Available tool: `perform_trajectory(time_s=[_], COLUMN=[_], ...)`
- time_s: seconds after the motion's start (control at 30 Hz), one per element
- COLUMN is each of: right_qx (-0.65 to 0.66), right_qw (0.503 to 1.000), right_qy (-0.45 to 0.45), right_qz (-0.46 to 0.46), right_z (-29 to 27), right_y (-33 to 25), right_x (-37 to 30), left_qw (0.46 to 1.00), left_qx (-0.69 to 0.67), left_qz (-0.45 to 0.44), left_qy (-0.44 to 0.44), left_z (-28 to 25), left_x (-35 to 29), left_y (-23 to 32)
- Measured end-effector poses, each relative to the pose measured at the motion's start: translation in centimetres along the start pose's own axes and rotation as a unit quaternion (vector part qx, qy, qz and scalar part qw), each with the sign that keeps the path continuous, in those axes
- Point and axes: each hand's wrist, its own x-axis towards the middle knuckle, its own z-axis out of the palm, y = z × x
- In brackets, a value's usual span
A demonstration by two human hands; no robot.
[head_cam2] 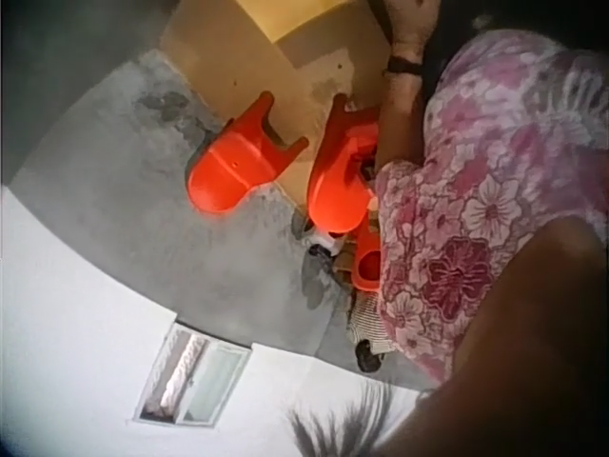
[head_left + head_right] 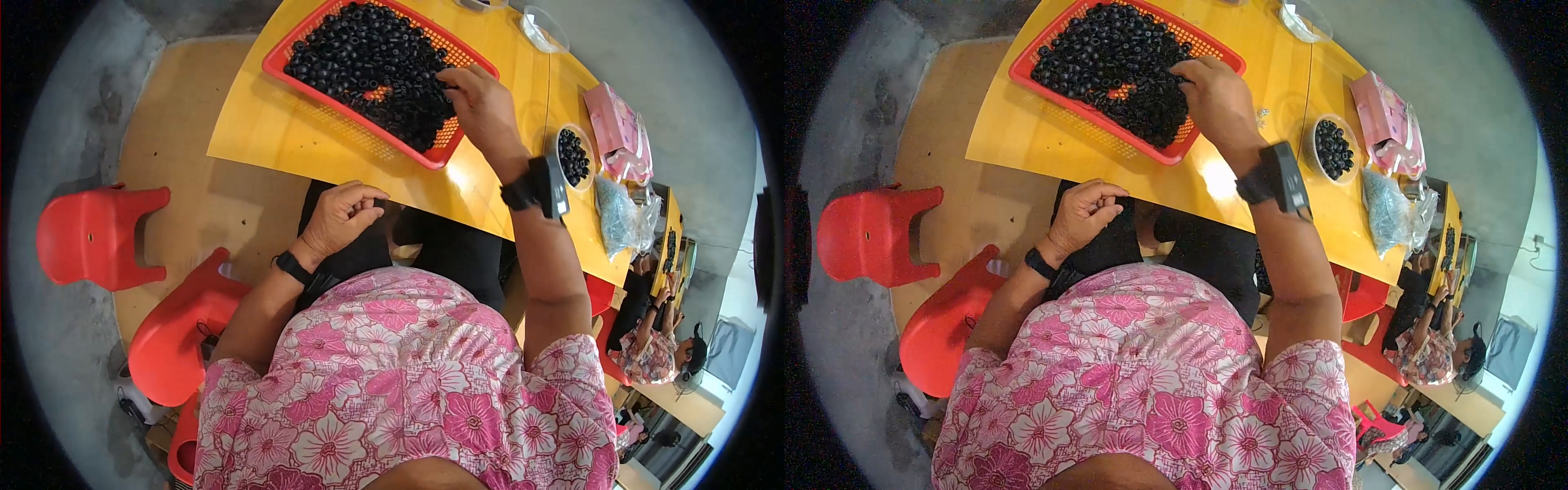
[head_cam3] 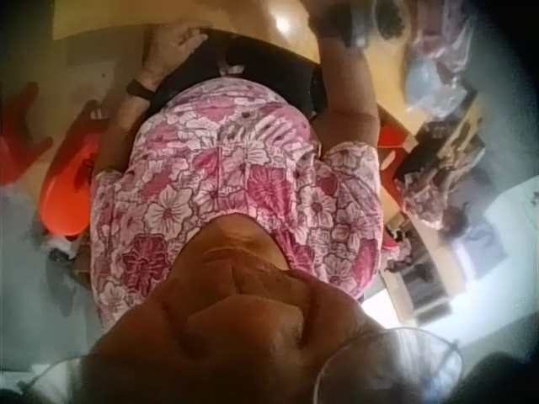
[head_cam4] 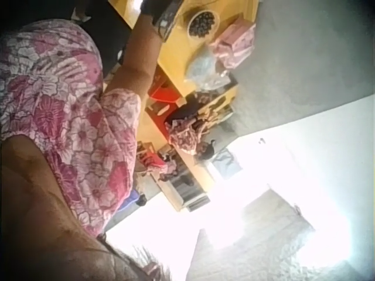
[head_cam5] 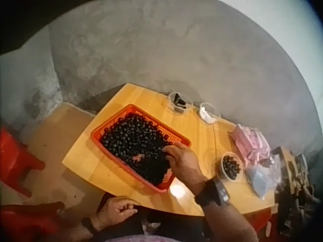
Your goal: The person assembles small black components by taking pieces from the table and tray and pressing them together by hand.
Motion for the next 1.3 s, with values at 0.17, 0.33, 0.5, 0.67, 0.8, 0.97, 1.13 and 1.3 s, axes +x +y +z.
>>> perform_trajectory(time_s=[0.17, 0.33, 0.5, 0.67, 0.8, 0.97, 1.13, 1.3], right_qx=[-0.051, -0.117, -0.141, -0.148, -0.152, -0.146, 0.02, 0.551], right_qw=[0.995, 0.984, 0.974, 0.968, 0.965, 0.966, 0.994, 0.815], right_qy=[-0.074, -0.135, -0.175, -0.202, -0.211, -0.21, -0.104, -0.042], right_qz=[-0.049, -0.023, -0.007, -0.015, -0.031, -0.041, -0.022, 0.176], right_z=[3.1, 4.5, 4.8, 5.1, 5.7, 5.2, 3.2, 0.3], right_y=[1.6, 2.1, 2.4, 2.1, 2.7, 2.3, 1.0, -2.5], right_x=[2.4, 3.3, 3.8, 4.3, 4.1, 3.5, 1.5, -3.6], left_qw=[1.0, 1.0, 1.0, 1.0, 1.0, 1.0, 0.999, 0.998], left_qx=[0.002, -0.002, -0.005, -0.004, 0.0, 0.009, 0.015, -0.034], left_qz=[0.003, 0.007, -0.005, 0.0, -0.01, -0.004, 0.016, -0.039], left_qy=[0.017, 0.024, 0.008, 0.011, 0.013, 0.02, 0.042, 0.026], left_z=[-0.2, -0.3, -0.6, -0.5, -0.2, 0.2, 0.4, 0.8], left_x=[0.1, 0.2, 0.3, 0.1, 0.1, -0.2, -0.1, -0.4], left_y=[0.1, 0.0, 0.1, 0.0, -0.1, -0.2, -0.1, -0.2])
